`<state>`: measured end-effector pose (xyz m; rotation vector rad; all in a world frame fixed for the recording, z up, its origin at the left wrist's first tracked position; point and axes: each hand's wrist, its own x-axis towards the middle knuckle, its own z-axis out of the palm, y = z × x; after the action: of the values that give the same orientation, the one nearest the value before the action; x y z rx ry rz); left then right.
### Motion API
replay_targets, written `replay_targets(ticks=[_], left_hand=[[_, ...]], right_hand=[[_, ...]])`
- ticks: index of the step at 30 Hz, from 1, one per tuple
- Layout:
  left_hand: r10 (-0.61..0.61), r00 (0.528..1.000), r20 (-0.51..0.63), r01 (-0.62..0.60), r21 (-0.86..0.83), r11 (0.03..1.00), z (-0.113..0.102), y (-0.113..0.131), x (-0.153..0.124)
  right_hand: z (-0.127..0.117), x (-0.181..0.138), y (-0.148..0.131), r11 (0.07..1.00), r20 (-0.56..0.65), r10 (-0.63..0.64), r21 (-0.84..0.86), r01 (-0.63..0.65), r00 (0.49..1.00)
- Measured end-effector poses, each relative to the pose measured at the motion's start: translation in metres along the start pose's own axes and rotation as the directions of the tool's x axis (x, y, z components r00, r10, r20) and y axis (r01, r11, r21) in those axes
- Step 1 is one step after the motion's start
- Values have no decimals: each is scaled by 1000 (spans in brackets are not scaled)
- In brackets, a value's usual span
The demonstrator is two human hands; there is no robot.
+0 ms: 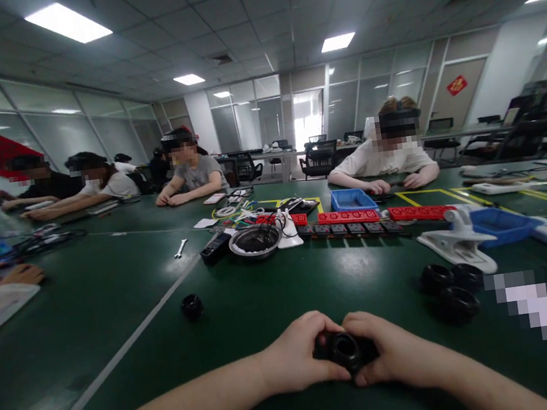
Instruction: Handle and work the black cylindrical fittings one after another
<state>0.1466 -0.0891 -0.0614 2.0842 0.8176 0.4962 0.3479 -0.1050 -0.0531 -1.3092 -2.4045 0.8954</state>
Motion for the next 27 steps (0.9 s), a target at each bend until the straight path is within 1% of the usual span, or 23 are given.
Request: replay_targets(ticks=[2, 5, 6, 8, 10, 13, 15, 17, 19, 22, 24, 27], left_hand=[[1, 1000, -11, -1, 3, 1000, 4, 2, 1], [-51, 993, -109, 57, 53, 997, 10, 7, 3], [-75, 987, -144, 85, 67, 994, 12, 9, 4], [-105, 980, -168, 120, 79, 990, 13, 12, 5], [-98, 986, -134, 109, 78, 991, 11, 13, 5], [-66, 997, -51, 68, 45, 997, 5, 14, 5], [-62, 998, -8, 62, 14, 998, 2, 13, 3], [-65, 998, 14, 65, 1, 998, 0, 13, 2], [-64, 998, 20, 64, 4, 998, 0, 13, 1], [-85, 996, -10, 85, 19, 996, 5, 13, 0], [-132, 989, -69, 135, 31, 990, 10, 13, 1], [-205, 962, -181, 216, 38, 976, 17, 11, 5]], right_hand=[[7, 0, -1, 996, -46, 50, -74, -53, 998], [20, 0, -6, 964, -189, 122, -210, -162, 974], [23, 0, -8, 948, -243, 127, -257, -190, 962], [25, 0, -10, 926, -295, 109, -317, -205, 949], [21, -1, -10, 941, -261, 68, -303, -149, 963], [5, -3, -5, 985, -93, 3, -170, -19, 996], [-4, -4, 0, 997, 24, -48, -65, 49, 999], [-9, -4, 4, 996, 67, -90, -7, 91, 994], [-8, -4, 6, 995, 46, -95, -21, 96, 994], [1, -3, 4, 991, -25, -21, -132, 18, 999], [8, -2, 1, 977, -88, 31, -209, -48, 996], [17, 1, -5, 941, -214, 67, -311, -133, 974]])
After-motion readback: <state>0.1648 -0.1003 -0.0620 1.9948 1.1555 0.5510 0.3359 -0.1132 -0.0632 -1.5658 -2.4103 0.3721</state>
